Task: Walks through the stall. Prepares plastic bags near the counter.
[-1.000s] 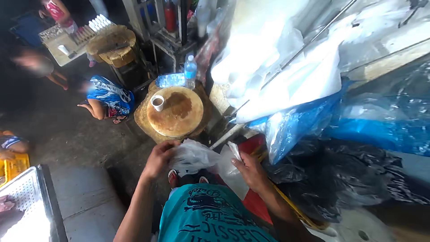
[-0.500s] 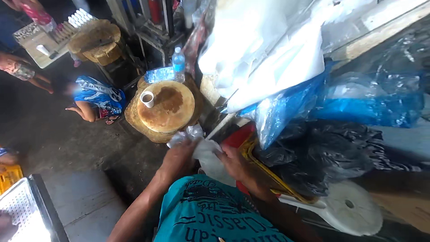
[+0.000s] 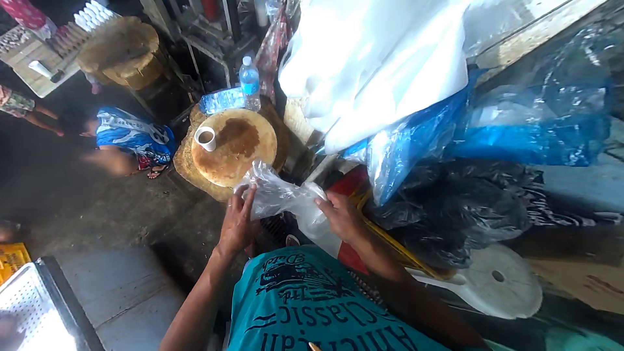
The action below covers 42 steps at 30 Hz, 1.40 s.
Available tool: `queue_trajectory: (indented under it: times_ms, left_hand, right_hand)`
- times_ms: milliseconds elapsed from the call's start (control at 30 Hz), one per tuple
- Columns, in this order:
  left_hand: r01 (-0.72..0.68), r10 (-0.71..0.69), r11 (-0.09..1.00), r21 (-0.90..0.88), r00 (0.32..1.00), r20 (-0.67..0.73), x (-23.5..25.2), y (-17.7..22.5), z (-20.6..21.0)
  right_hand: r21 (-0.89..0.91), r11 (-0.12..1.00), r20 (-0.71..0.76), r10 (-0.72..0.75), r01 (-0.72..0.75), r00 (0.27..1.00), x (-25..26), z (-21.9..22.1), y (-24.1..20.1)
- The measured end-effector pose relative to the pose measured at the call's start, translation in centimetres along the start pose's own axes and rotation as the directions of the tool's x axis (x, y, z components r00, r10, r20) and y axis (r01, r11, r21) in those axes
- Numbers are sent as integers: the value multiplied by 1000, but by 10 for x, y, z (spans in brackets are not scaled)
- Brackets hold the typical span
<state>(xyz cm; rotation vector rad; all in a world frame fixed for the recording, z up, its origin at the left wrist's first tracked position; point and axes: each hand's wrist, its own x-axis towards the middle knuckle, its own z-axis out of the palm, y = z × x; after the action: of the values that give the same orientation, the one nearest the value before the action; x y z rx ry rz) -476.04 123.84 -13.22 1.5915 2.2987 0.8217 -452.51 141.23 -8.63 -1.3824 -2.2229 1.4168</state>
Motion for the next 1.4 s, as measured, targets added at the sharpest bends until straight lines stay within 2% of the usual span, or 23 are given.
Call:
queue_trajectory:
  times_ms: [67, 133, 167, 200, 267, 300, 333, 400, 467, 600, 700, 800, 933, 1033, 1133, 1267, 1333, 1400]
  left_hand:
    - [42, -39, 999, 28, 993, -109, -7, -16, -4]
    - [208, -215, 976, -65, 965, -152, -4, -21, -11]
    - [312, -334, 935, -167, 934, -127, 0, -20, -14]
    - [398, -445, 857, -327, 892, -80, 4, -20, -13]
    - [406, -568, 582, -705, 823, 5, 9, -16, -7]
    - [367, -605, 476, -799, 796, 6, 10, -11, -5]
    - [332, -638, 443, -833, 769, -33, 11, -4, -6]
    - [305, -675, 523, -796, 718, -169, 9, 4, -15]
    - [317, -685, 585, -746, 685, -246, 4, 5, -31]
    - [370, -716, 538, -757, 675, -179, -4, 0, -45]
    - [426, -663, 608, -670, 737, -133, 2, 5, -39]
    - [413, -591, 653, -635, 802, -87, 19, 14, -22]
    - [313, -420, 662, -681, 907, 9, 39, 33, -9]
    - [325, -353, 689, -648, 931, 91, 51, 45, -16]
    - [324, -331, 706, -629, 937, 111, 55, 45, -31]
    - [294, -306, 696, -655, 947, 99, 37, 29, -58]
    - [291, -337, 704, -648, 940, 57, 23, 19, -69]
    - [298, -409, 691, -659, 912, -17, 8, 6, -76]
  right_hand:
    - [-16, 1000, 28, 6, -6, 1000, -2, 0, 0]
    - [-31, 999, 52, 14, -13, 999, -4, 1, 1]
    - [-36, 999, 63, 25, -22, 998, -5, 2, 2]
    - [-37, 999, 69, 34, -31, 997, -6, 3, 3]
    - [-8, 999, 60, 39, -38, 997, -6, 5, 8]
    - [20, 999, 47, 35, -36, 998, -6, 5, 12]
    - [48, 999, 29, 24, -25, 999, -6, 4, 17]
    - [81, 997, -10, -4, 5, 1000, -8, 0, 24]
    - [91, 995, -42, -23, 26, 999, -12, -7, 27]
    - [117, 991, -96, -61, 72, 993, -28, -31, 20]
    - [151, 979, -121, -121, 138, 985, -41, -54, 3]
    - [227, 948, -112, -203, 224, 973, -53, -74, -24]
    - [416, 855, 55, -364, 310, 930, -54, -88, -62]
    - [536, 806, 248, -433, 249, 867, -37, -77, -86]
    - [614, 779, 389, -436, 124, 811, -14, -46, -105]
    - [692, 717, 450, -344, -79, 825, 12, 5, -120]
    - [677, 736, 409, -349, -24, 843, 16, 23, -126]
    - [610, 778, 336, -425, 150, 840, 19, 32, -125]
